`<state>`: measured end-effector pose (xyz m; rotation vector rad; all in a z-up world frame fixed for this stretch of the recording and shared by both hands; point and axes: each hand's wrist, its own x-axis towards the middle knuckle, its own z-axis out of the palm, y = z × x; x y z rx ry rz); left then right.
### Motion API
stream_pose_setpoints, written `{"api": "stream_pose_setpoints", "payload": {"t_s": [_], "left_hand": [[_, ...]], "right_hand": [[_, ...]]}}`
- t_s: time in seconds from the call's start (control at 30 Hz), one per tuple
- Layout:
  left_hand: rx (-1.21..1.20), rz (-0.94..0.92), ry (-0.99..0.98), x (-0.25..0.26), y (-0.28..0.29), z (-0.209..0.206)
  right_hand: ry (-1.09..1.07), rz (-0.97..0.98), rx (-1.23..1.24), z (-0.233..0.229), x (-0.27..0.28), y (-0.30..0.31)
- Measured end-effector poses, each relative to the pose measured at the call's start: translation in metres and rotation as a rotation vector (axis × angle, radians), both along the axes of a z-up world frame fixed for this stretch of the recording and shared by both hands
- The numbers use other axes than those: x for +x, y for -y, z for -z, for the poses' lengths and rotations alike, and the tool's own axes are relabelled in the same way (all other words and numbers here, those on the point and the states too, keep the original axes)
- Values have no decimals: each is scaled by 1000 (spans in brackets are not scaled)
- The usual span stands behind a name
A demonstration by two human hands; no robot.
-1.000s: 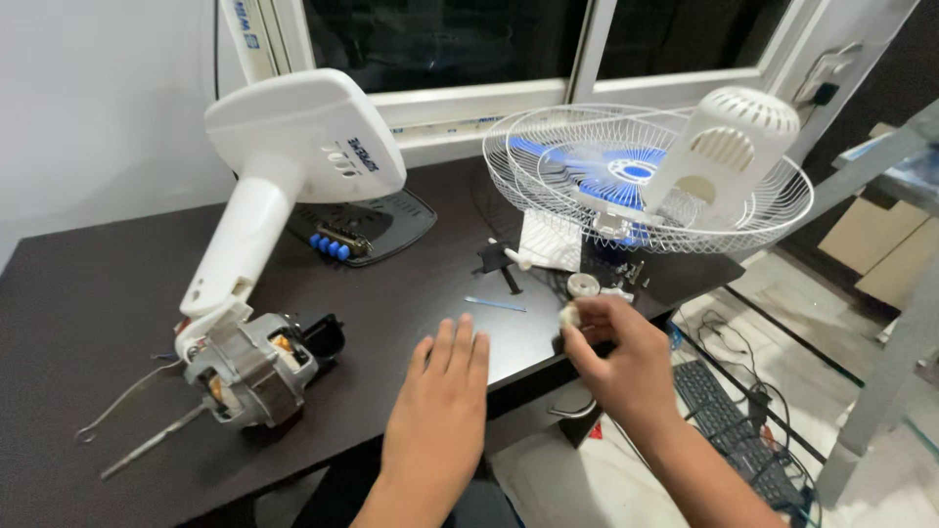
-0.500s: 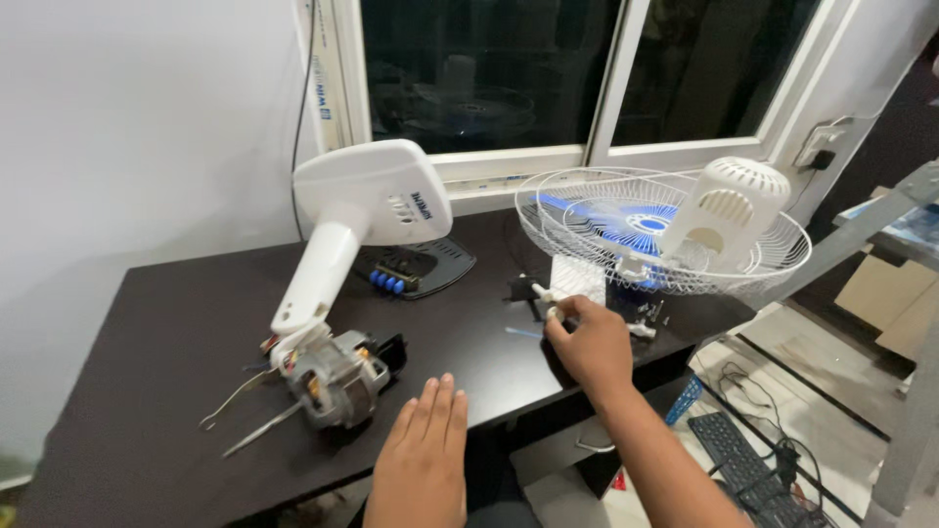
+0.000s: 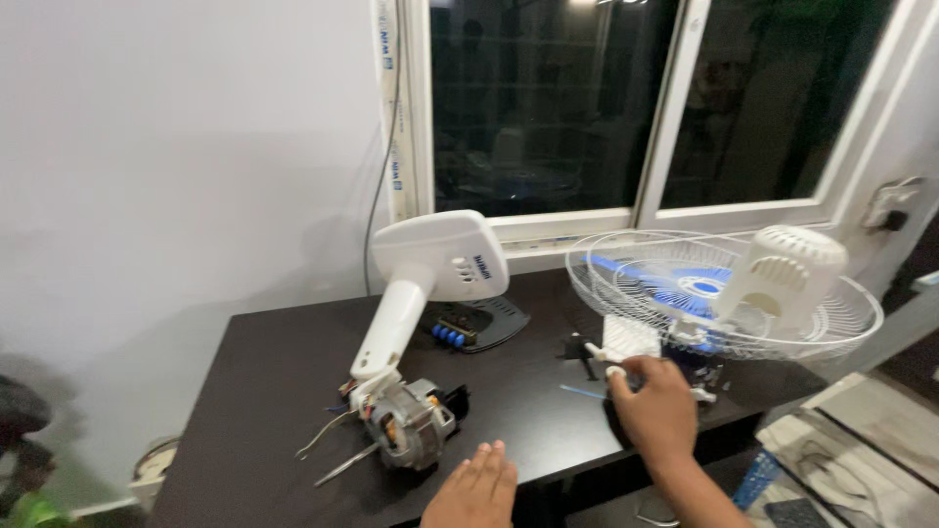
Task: The person assembles a small electric fan on a desk. They use a screwdriver to tighten screws on the motor housing, then place a capacitor into the fan's back casing and secure it with screws.
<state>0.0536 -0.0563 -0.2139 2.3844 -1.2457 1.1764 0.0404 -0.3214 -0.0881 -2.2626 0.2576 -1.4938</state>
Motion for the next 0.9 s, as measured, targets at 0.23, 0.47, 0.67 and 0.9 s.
{"api": "stream_pose_setpoints", "payload": {"t_s": [0.23, 0.47, 0.67, 0.9], "left_hand": [[-476, 117, -208, -99, -57, -126], [-878, -286, -168, -91, -94, -151], [-827, -439, -117, -58, -121, -94], [-985, -364, -415, -28, -134, -71]], "right_hand": [[8, 44, 131, 12, -20, -24], [-139, -139, 94, 15, -26, -78], [-390, -622, 234, 9, -21, -114], [-607, -961, 369, -9, 8, -158]]}}
